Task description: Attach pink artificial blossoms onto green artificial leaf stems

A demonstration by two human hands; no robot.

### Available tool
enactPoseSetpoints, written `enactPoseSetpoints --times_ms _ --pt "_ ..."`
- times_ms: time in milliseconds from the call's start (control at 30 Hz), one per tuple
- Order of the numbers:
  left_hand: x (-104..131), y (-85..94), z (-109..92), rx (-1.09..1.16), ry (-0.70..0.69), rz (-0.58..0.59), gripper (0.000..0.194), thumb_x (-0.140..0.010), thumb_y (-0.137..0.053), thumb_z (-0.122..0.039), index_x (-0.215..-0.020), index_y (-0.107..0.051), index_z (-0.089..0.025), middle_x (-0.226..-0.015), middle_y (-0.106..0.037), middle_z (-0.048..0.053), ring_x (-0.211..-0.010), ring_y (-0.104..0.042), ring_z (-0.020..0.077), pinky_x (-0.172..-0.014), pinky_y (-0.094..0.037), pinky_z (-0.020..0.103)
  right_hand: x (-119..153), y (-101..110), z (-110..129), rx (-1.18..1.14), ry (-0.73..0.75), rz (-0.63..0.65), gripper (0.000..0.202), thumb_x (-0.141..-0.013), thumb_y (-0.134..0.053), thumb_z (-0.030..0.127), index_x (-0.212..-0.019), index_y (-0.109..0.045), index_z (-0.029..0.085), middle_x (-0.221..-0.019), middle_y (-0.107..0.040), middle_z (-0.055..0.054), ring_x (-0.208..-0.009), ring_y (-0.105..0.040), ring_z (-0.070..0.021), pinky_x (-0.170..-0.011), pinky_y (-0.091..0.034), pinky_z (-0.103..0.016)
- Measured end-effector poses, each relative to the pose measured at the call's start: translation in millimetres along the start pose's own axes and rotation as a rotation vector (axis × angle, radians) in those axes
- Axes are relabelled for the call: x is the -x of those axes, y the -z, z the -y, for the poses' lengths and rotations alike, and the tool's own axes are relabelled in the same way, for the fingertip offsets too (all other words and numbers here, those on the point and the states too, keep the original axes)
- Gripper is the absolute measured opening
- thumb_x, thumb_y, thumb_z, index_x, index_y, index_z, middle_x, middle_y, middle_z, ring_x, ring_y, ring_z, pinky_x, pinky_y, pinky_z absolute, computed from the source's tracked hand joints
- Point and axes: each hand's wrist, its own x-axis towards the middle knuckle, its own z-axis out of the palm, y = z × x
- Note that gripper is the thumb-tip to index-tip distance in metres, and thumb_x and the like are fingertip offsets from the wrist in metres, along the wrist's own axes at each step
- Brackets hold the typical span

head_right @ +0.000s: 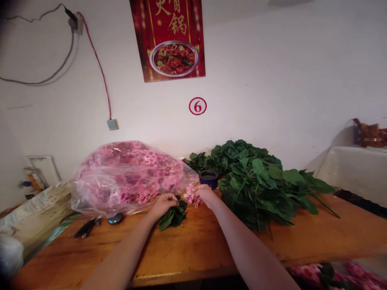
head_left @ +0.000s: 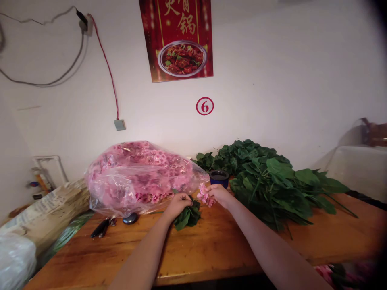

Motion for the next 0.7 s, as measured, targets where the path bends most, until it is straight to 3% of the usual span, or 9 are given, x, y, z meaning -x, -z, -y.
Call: enactPoseSetpoints --times_ms 700 --pt "1.5 0.7 -3.2 -0.015 -0.020 0.010 0.010 -0.059 -0.065 -0.023 -0.062 -0.063 -0.014 -0.057 -0.058 -0.002 -0.054 -0.050 0.0109 -0.055 -0.035 0.022 3.8 -5.2 1.8 0.032 0.000 -0.021 0.011 -0.054 -0.054 0.008 -0.064 -0.057 0.013 -0.048 -0.063 -0.005 -0.037 -0.056 -0.0156 -0.038 -0.049 -0.026"
